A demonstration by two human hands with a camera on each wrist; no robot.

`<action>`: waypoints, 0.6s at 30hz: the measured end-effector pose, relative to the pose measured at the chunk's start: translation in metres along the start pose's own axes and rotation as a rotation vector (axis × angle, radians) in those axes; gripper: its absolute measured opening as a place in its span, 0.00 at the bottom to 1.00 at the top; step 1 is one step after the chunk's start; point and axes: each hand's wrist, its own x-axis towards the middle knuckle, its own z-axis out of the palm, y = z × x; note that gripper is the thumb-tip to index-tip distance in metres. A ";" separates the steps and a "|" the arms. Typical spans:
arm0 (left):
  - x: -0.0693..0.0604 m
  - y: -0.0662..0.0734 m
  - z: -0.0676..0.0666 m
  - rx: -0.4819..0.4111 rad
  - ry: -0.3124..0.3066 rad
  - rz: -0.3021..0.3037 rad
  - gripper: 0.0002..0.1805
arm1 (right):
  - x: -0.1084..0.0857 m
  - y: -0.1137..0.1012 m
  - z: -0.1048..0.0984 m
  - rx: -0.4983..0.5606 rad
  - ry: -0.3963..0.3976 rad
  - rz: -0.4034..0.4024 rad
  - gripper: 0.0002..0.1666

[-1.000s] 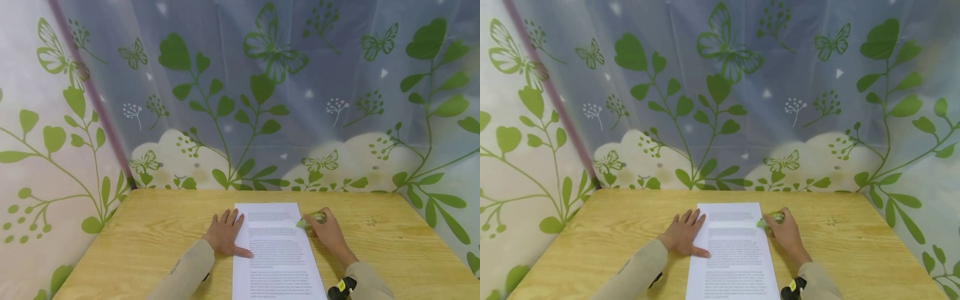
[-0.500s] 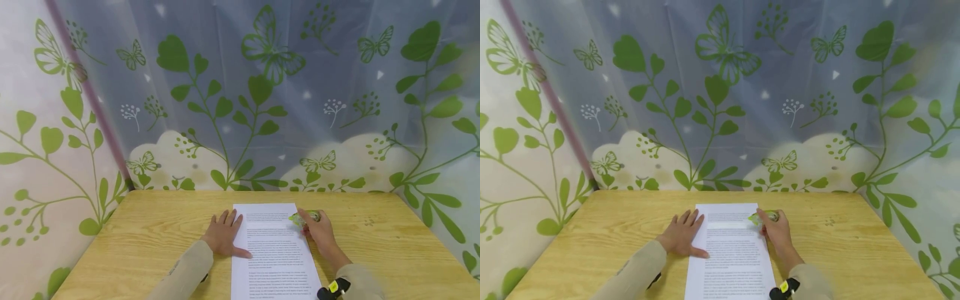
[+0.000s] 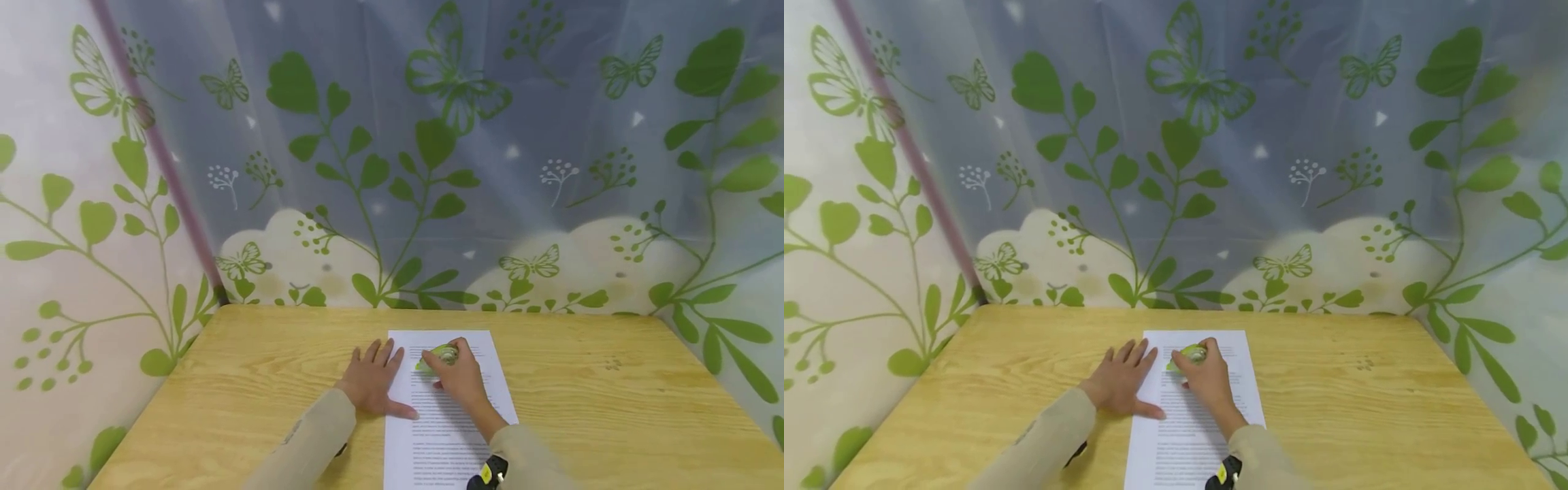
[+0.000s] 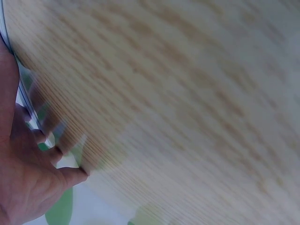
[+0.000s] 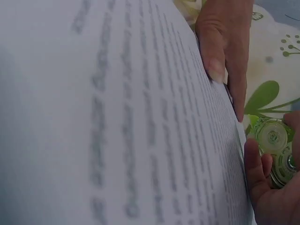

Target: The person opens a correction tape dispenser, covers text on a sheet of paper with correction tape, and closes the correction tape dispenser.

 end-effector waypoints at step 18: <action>-0.003 0.004 -0.010 0.035 -0.035 -0.016 0.66 | -0.001 -0.001 0.014 -0.114 -0.024 -0.072 0.25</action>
